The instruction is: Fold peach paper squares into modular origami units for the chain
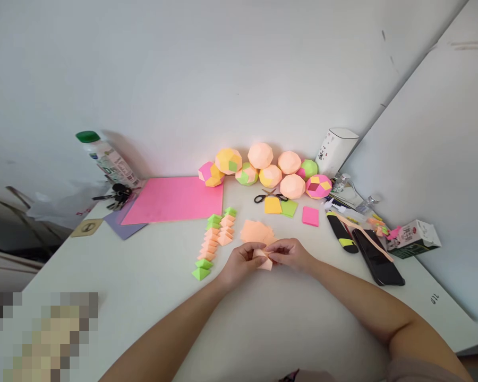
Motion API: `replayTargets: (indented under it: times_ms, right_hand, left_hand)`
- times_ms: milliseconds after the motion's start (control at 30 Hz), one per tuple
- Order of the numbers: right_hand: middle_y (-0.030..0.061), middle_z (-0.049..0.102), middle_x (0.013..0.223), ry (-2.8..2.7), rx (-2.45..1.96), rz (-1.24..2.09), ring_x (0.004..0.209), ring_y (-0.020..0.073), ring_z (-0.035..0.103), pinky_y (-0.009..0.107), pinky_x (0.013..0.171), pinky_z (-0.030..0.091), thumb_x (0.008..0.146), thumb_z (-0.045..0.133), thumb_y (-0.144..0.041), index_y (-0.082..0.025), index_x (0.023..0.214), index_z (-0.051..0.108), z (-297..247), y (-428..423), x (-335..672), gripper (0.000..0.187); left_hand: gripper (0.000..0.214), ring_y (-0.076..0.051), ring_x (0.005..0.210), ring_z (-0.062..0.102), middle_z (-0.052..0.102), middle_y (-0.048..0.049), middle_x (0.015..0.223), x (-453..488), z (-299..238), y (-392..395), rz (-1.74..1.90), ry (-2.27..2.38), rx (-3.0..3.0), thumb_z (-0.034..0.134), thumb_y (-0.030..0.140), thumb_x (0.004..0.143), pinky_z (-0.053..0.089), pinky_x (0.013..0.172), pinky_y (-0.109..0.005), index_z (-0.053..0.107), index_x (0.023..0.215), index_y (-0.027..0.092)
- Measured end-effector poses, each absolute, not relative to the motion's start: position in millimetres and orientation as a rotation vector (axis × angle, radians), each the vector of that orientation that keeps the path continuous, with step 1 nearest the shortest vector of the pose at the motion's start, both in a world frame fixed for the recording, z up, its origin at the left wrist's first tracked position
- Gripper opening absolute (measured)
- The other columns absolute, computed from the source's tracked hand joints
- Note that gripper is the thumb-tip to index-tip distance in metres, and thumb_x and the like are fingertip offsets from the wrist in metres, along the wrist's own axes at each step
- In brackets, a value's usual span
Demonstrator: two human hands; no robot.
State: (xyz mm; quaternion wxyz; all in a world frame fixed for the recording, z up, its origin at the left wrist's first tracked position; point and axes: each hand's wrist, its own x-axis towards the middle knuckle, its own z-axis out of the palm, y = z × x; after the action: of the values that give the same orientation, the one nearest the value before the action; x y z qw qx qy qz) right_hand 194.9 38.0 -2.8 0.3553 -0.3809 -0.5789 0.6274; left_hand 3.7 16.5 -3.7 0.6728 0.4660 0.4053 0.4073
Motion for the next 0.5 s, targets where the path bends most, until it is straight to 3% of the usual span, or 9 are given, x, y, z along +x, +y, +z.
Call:
replayTargets:
  times_ms: [133, 267, 333, 500]
  right_hand:
    - [0.0021, 0.067, 0.066, -1.51, -0.989, 1.627, 0.058, 0.0125, 0.062, 0.025, 0.055, 0.05, 0.071, 0.072, -0.027, -0.015, 0.083, 0.071, -4.4, 37.3, 196.0, 0.017]
    - [0.0019, 0.066, 0.063, -1.547, -0.991, 1.582, 0.057, 0.013, 0.061, 0.026, 0.055, 0.051, 0.07, 0.072, -0.029, -0.015, 0.081, 0.071, -4.8, 36.4, 195.6, 0.018]
    - [0.002, 0.065, 0.064, -1.569, -0.998, 1.561, 0.058, 0.0134, 0.061, 0.027, 0.056, 0.051, 0.07, 0.071, -0.03, -0.015, 0.081, 0.071, -4.6, 35.6, 194.8, 0.019]
    - [0.0002, 0.062, 0.065, -1.627, -0.972, 1.493, 0.055, 0.0116, 0.059, 0.024, 0.052, 0.048, 0.074, 0.068, -0.032, -0.015, 0.079, 0.063, -0.9, 32.8, 192.9, 0.018]
  left_hand:
    - [0.036, -0.016, 0.072, 0.059, 0.061, -0.0021, 0.079, 3.6, -8.0, 15.6, 0.909, 0.918, 1.227, 0.068, 0.033, 0.071, 0.049, 0.068, -0.03, 0.062, 0.104, 0.019]
    - [0.023, -0.021, 0.1, 0.055, 0.054, -0.0069, 0.109, 3.1, -4.9, 16.2, 0.932, 0.964, 1.468, 0.067, 0.028, 0.072, 0.047, 0.08, -0.032, 0.068, 0.094, 0.023]
    - [0.017, -0.022, 0.107, 0.051, 0.051, -0.0073, 0.114, 2.7, -3.0, 16.9, 0.908, 0.975, 1.539, 0.064, 0.026, 0.075, 0.046, 0.084, -0.031, 0.07, 0.091, 0.024]
    - [0.018, -0.019, 0.091, 0.056, 0.06, -0.0067, 0.101, 2.8, -4.9, 17.6, 0.912, 0.96, 1.582, 0.059, 0.024, 0.08, 0.046, 0.074, -0.029, 0.069, 0.094, 0.022]
